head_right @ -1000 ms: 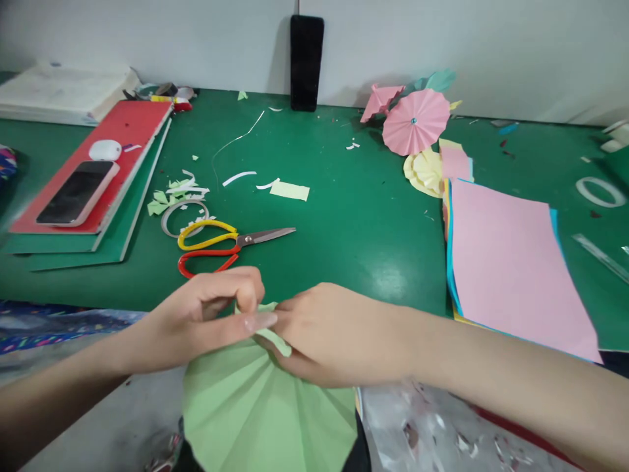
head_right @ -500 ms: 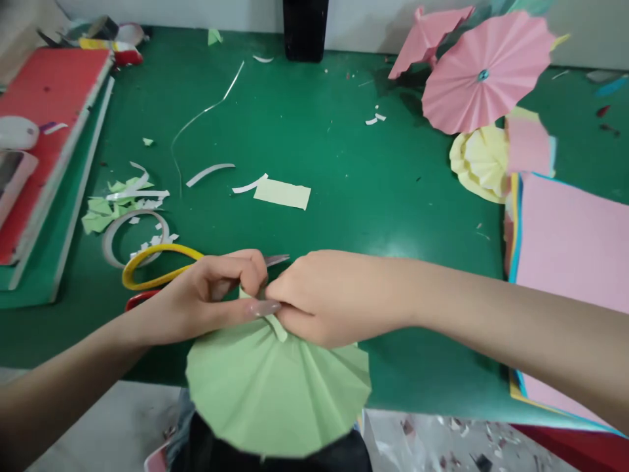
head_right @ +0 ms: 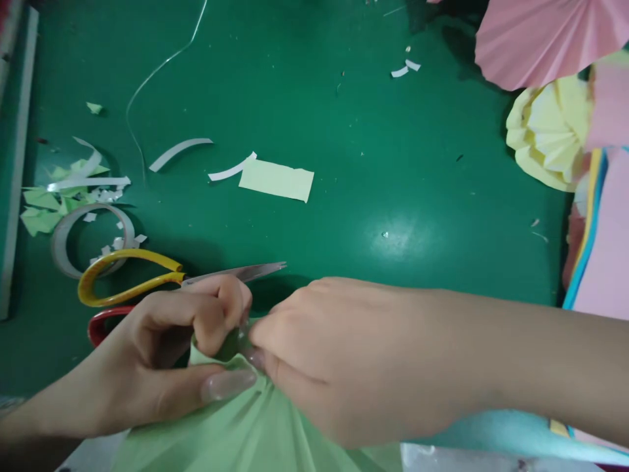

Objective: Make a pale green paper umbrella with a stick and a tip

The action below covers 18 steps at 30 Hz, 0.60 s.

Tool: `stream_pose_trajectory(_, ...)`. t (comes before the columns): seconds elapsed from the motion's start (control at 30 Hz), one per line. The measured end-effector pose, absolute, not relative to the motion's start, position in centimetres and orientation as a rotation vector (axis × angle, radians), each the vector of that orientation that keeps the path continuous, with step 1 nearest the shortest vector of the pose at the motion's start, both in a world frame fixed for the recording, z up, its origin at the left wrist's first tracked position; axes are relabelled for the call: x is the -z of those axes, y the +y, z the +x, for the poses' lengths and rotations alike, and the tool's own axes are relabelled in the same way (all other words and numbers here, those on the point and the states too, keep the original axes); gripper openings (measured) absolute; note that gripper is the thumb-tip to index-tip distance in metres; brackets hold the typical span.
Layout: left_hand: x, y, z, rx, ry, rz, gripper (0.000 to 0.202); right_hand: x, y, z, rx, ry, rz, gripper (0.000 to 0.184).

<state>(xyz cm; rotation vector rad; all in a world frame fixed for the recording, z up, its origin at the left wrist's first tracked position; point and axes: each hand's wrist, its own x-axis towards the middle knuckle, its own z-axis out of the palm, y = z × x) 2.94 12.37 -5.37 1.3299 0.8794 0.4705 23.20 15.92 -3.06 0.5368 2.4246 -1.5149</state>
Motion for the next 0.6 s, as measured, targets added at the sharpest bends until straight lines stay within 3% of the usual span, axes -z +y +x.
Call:
stream_pose_trajectory(0.3, 5.3, 13.0, 2.1, -0.477, 0.722, 1.185, 0.022, 2.6, 15.4, 23.4, 1.653, 2.323, 0.653, 0.025)
stream_pose_trajectory(0.47, 5.6, 13.0, 1.6, -0.585, 0.653, 1.024, 0.033, 2.6, 15.6, 23.1, 1.624, 2.292, 0.656, 0.033)
stream_pose_trajectory(0.6, 5.5, 13.2, 1.8, -0.539, 0.695, 1.098, 0.018, 2.8, 15.7, 23.1, 1.723, 2.266, 0.657, 0.027)
